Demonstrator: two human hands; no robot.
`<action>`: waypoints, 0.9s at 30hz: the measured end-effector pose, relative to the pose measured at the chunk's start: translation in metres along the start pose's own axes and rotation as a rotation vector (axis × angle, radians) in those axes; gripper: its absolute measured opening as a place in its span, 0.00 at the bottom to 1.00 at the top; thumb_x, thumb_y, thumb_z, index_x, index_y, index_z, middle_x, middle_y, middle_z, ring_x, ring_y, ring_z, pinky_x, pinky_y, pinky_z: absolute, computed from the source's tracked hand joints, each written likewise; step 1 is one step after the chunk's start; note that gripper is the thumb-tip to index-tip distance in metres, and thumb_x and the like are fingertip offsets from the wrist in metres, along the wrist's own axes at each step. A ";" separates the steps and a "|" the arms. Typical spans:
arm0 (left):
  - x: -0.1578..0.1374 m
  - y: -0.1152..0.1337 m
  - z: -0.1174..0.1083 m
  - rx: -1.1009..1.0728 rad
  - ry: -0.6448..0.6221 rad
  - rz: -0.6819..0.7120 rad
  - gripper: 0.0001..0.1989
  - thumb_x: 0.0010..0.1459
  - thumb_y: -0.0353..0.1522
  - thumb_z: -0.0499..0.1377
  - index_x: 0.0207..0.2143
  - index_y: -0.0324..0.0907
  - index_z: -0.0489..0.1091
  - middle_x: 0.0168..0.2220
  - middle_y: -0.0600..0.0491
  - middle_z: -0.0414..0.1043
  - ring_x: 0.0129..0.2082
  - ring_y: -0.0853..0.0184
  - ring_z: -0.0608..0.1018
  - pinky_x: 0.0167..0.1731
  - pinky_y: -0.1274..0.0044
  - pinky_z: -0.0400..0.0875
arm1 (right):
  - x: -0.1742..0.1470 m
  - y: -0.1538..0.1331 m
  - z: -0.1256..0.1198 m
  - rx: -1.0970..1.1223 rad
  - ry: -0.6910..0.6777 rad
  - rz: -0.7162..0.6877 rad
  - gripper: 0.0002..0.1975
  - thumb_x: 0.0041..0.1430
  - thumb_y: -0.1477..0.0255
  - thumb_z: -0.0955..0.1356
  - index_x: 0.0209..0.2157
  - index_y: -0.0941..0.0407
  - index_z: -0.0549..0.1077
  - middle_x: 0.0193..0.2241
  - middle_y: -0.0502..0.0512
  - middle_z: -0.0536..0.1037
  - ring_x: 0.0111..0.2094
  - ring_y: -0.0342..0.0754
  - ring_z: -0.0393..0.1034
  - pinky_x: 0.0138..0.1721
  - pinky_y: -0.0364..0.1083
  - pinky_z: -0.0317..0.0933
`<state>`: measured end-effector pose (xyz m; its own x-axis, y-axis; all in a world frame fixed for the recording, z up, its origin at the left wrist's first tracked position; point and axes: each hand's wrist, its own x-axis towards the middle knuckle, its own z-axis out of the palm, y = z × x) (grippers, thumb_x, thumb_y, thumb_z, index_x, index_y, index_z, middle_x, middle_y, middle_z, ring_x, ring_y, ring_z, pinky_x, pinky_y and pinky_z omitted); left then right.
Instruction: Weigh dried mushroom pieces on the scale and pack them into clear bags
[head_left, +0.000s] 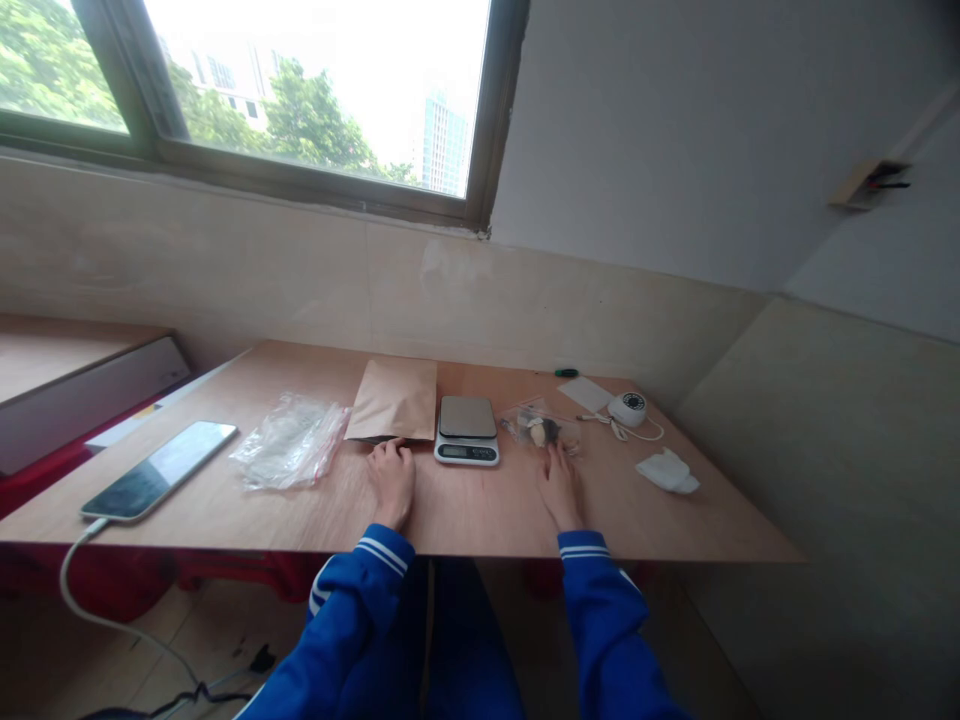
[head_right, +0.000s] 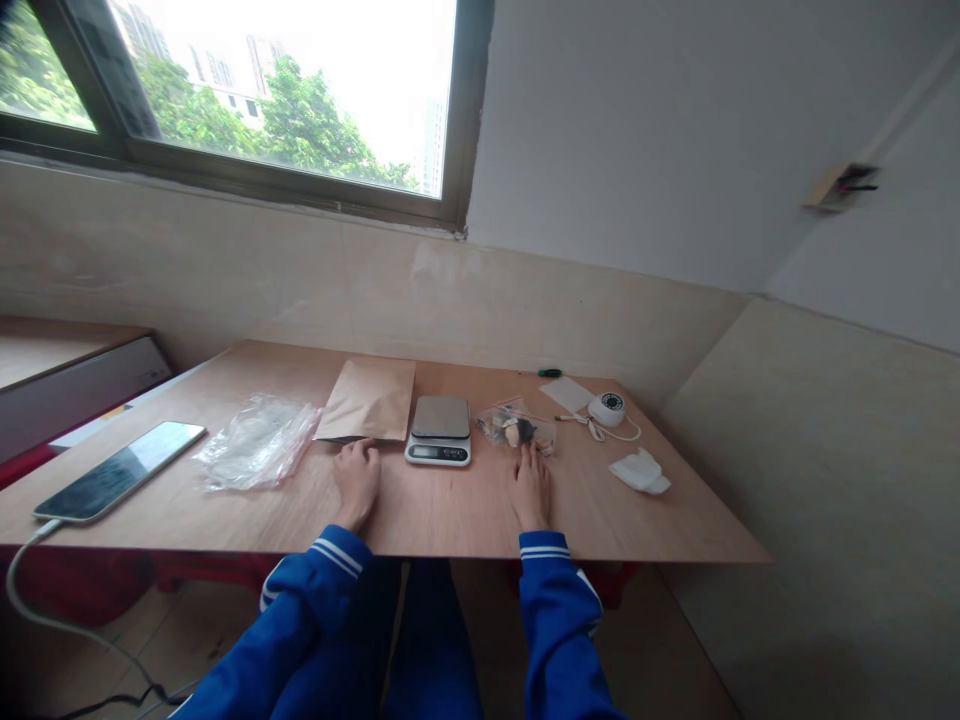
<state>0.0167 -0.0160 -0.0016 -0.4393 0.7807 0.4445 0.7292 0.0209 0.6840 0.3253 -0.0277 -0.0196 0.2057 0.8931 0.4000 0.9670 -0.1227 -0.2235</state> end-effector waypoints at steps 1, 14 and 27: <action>0.000 -0.001 0.001 0.008 0.012 -0.003 0.15 0.55 0.29 0.48 0.39 0.36 0.72 0.38 0.40 0.70 0.42 0.53 0.71 0.45 0.61 0.63 | -0.001 0.001 0.001 -0.004 0.003 -0.009 0.24 0.62 0.73 0.55 0.57 0.67 0.63 0.59 0.68 0.63 0.59 0.55 0.58 0.57 0.50 0.53; -0.011 0.011 -0.007 0.262 -0.204 0.086 0.21 0.59 0.28 0.45 0.52 0.31 0.65 0.52 0.37 0.67 0.56 0.53 0.64 0.54 0.60 0.57 | -0.002 0.013 0.024 0.079 0.154 -0.065 0.22 0.61 0.74 0.56 0.53 0.64 0.67 0.54 0.67 0.69 0.57 0.55 0.61 0.55 0.53 0.56; -0.013 0.014 -0.015 0.335 -0.248 0.187 0.20 0.60 0.28 0.44 0.53 0.32 0.64 0.51 0.37 0.69 0.52 0.56 0.69 0.51 0.63 0.60 | -0.006 0.006 0.005 0.089 0.169 -0.043 0.13 0.60 0.74 0.58 0.41 0.60 0.71 0.42 0.62 0.76 0.45 0.53 0.67 0.46 0.49 0.57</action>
<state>0.0245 -0.0355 0.0107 -0.1751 0.9155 0.3623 0.9314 0.0347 0.3624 0.3293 -0.0320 -0.0282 0.1939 0.8102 0.5531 0.9598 -0.0401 -0.2779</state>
